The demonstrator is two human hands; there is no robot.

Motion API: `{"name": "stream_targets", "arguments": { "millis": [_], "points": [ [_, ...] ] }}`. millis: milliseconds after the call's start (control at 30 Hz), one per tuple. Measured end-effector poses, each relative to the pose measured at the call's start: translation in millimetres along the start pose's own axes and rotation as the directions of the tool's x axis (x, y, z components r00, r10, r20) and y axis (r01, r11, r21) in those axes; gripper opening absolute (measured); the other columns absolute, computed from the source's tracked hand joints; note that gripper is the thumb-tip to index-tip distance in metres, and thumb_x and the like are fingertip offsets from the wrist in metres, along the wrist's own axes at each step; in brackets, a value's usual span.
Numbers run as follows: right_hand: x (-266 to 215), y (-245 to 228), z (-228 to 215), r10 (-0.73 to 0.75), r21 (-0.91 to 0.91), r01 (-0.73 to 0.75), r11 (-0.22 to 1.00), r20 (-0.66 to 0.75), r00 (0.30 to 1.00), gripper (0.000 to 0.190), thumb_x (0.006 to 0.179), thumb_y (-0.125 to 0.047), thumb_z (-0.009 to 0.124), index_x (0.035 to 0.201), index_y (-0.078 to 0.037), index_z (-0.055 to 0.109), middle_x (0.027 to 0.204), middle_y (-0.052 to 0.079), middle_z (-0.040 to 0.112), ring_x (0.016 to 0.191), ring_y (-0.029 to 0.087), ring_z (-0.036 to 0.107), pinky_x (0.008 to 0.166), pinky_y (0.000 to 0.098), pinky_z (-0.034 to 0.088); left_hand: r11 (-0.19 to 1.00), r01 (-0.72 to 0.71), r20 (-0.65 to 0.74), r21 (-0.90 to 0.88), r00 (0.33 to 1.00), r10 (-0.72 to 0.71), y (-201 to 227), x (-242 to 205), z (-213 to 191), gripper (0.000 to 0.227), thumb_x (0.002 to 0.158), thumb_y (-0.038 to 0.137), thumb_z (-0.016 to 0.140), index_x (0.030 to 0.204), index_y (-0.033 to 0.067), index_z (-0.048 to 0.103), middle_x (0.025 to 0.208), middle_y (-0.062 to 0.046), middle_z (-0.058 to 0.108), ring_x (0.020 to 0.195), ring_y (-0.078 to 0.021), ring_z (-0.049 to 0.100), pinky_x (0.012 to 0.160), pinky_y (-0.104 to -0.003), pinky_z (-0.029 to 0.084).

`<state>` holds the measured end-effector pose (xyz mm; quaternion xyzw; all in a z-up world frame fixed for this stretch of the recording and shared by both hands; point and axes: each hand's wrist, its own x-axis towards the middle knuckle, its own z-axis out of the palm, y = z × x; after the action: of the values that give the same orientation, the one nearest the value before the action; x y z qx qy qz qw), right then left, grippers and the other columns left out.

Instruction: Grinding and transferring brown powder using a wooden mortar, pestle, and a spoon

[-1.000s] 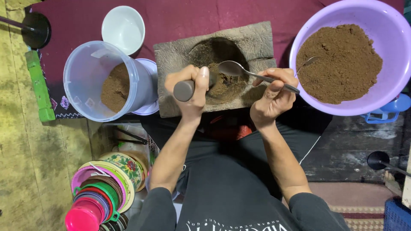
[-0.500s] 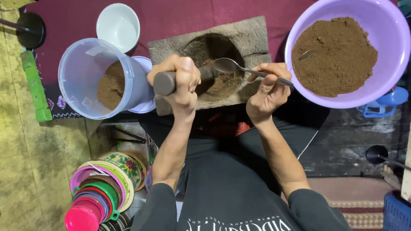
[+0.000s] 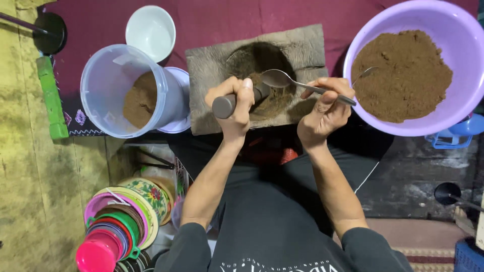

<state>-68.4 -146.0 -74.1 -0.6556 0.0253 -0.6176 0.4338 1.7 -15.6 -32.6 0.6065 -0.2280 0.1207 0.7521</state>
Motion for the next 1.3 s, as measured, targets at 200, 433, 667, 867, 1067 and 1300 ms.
{"name": "stream_targets", "arguments": {
  "millis": [200, 433, 667, 867, 1067, 1300],
  "points": [
    [-1.1, -3.1, -1.8, 0.037, -0.017, -0.037, 0.999, 0.009, 0.999, 0.042, 0.114, -0.025, 0.041, 0.095, 0.007, 0.06, 0.071, 0.013, 0.059, 0.046, 0.02, 0.06, 0.053, 0.0322, 0.05, 0.985, -0.157, 0.004, -0.071, 0.987, 0.158, -1.0, 2.0, -3.9, 0.043, 0.092, -0.007, 0.059, 0.056, 0.0117, 0.043, 0.042, 0.004, 0.031, 0.035, -0.0064, 0.03, 0.039, -0.023, 0.034],
    [-4.9, 1.3, 0.1, 0.026, 0.022, -0.025, 0.999, -0.043, 0.999, 0.042, 0.112, -0.025, 0.044, 0.094, 0.01, 0.058, 0.07, 0.017, 0.059, 0.043, 0.022, 0.058, 0.05, 0.0336, 0.05, 0.965, -0.174, 0.019, -0.195, 0.983, 0.181, 18.1, 15.9, -5.5, 0.047, 0.092, -0.002, 0.06, 0.05, 0.0102, 0.043, 0.038, 0.0, 0.035, 0.031, -0.0132, 0.033, 0.035, -0.027, 0.035],
    [-3.2, 2.8, -3.2, 0.021, 0.036, -0.021, 0.999, -0.002, 1.0, 0.043, 0.113, -0.024, 0.042, 0.095, 0.012, 0.057, 0.072, 0.017, 0.056, 0.043, 0.023, 0.059, 0.049, 0.0338, 0.051, 0.979, -0.152, 0.013, 0.138, 0.988, 0.152, -11.7, -16.2, 5.6, 0.049, 0.09, 0.004, 0.066, 0.056, 0.0155, 0.033, 0.044, 0.003, 0.029, 0.037, -0.0091, 0.027, 0.041, -0.025, 0.03],
    [-4.0, 2.6, 0.7, 0.012, 0.036, -0.012, 0.999, -0.024, 1.0, 0.042, 0.113, -0.024, 0.044, 0.094, 0.011, 0.057, 0.072, 0.018, 0.058, 0.043, 0.023, 0.059, 0.05, 0.0328, 0.051, 0.972, -0.052, 0.265, -0.229, 0.957, 0.114, -18.2, -13.4, -13.5, 0.047, 0.086, -0.001, 0.07, 0.048, 0.011, 0.045, 0.041, -0.002, 0.043, 0.034, -0.0159, 0.033, 0.039, -0.027, 0.034],
    [-5.4, 2.4, -1.6, -0.001, 0.051, 0.002, 0.999, -0.018, 1.0, 0.041, 0.113, -0.024, 0.043, 0.095, 0.01, 0.057, 0.071, 0.017, 0.057, 0.044, 0.023, 0.058, 0.05, 0.0339, 0.049, 0.927, -0.096, 0.194, -0.364, 0.965, 0.177, 9.4, 14.3, -18.5, 0.046, 0.088, -0.001, 0.063, 0.049, 0.0119, 0.042, 0.039, 0.001, 0.034, 0.033, -0.0135, 0.032, 0.036, -0.026, 0.032],
    [-4.6, 3.9, -0.7, -0.003, 0.027, 0.004, 1.0, -0.034, 0.999, 0.043, 0.112, -0.025, 0.045, 0.093, 0.011, 0.058, 0.07, 0.017, 0.058, 0.044, 0.023, 0.059, 0.052, 0.0344, 0.05, 0.98, -0.197, 0.115, 0.038, 0.975, 0.191, -0.5, 9.5, -2.2, 0.038, 0.086, 0.006, 0.07, 0.056, 0.0087, 0.047, 0.042, -0.002, 0.047, 0.039, -0.0132, 0.047, 0.044, -0.029, 0.043]
  ]
}}
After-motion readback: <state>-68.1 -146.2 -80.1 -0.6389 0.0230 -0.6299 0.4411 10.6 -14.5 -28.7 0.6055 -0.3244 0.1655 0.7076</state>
